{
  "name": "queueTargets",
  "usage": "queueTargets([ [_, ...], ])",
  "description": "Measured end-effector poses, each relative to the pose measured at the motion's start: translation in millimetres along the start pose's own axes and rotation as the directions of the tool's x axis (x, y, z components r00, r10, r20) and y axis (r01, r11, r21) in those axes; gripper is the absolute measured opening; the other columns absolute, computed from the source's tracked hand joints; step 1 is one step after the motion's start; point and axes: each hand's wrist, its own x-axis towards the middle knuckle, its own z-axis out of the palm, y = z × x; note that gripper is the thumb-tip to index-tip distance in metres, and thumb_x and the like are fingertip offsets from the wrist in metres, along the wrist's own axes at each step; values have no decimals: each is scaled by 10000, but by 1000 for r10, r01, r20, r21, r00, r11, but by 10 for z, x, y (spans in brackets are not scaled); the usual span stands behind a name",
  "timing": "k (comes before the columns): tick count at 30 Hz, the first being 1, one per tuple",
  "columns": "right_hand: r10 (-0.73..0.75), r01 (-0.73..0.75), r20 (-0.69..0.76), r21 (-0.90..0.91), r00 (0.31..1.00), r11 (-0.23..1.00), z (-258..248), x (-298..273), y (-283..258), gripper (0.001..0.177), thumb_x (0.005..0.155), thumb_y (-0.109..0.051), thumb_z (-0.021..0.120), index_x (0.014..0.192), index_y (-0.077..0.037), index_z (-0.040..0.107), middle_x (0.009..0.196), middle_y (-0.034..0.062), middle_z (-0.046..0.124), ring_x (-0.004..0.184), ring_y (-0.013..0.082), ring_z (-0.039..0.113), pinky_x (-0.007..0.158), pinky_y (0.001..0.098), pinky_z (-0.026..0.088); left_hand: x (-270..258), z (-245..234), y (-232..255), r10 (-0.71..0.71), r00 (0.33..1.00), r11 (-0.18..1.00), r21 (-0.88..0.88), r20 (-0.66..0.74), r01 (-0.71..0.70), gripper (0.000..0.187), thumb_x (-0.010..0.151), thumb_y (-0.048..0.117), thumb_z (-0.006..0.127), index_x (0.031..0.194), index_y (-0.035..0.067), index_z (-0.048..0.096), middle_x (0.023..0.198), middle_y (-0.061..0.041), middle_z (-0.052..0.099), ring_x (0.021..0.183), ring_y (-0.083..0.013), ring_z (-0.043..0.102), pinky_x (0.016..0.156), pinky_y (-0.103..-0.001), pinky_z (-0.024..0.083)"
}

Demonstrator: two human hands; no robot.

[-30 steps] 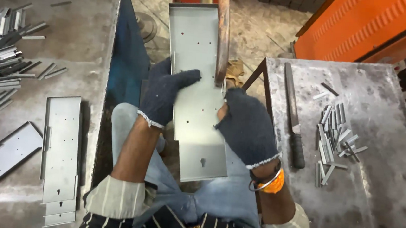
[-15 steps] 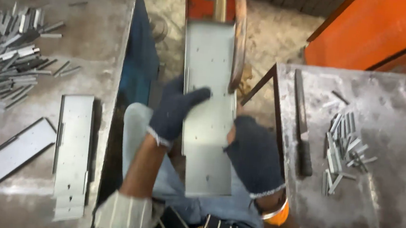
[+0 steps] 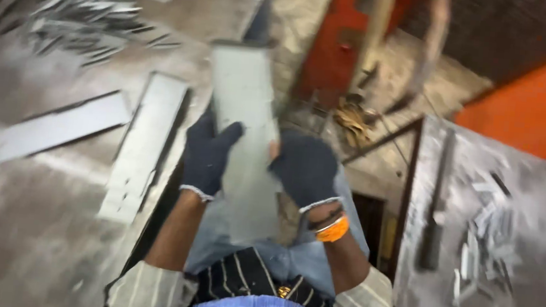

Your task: Assembling metal enclosures by spot welding small brackets onto a metal tray component.

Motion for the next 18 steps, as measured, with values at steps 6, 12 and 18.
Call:
queueTargets([
  [6, -345, 153, 311, 506, 886, 849, 833, -433, -946, 248, 862, -325, 734, 836, -79, 713, 750, 156, 699, 716, 370, 681, 656, 494, 515, -757, -2275, -1257, -156, 822, 977, 38, -548, 210, 287, 882, 115, 776, 1094, -65, 704, 957, -113, 732, 774, -191, 676, 694, -344, 563],
  [12, -391, -227, 632, 675, 669, 703, 620, -451, -1401, 240, 943, -313, 678, 930, -74, 661, 647, 126, 679, 596, 275, 726, 593, 387, 535, -1801, -4085, -1617, -220, 719, 960, -16, -659, 280, 474, 917, 253, 818, 1261, -51, 702, 1095, -106, 727, 906, -162, 669, 797, -309, 552],
  [18, -426, -111, 508, 730, 749, 674, 866, -521, -1291, 243, 955, -280, 701, 890, -47, 676, 662, 114, 674, 544, 211, 690, 554, 355, 519, -1993, -4419, -2090, 527, 660, 104, 812, -535, 575, 753, 871, 489, 882, 1339, -58, 659, 1298, -253, 701, 1147, -404, 654, 957, -486, 498],
])
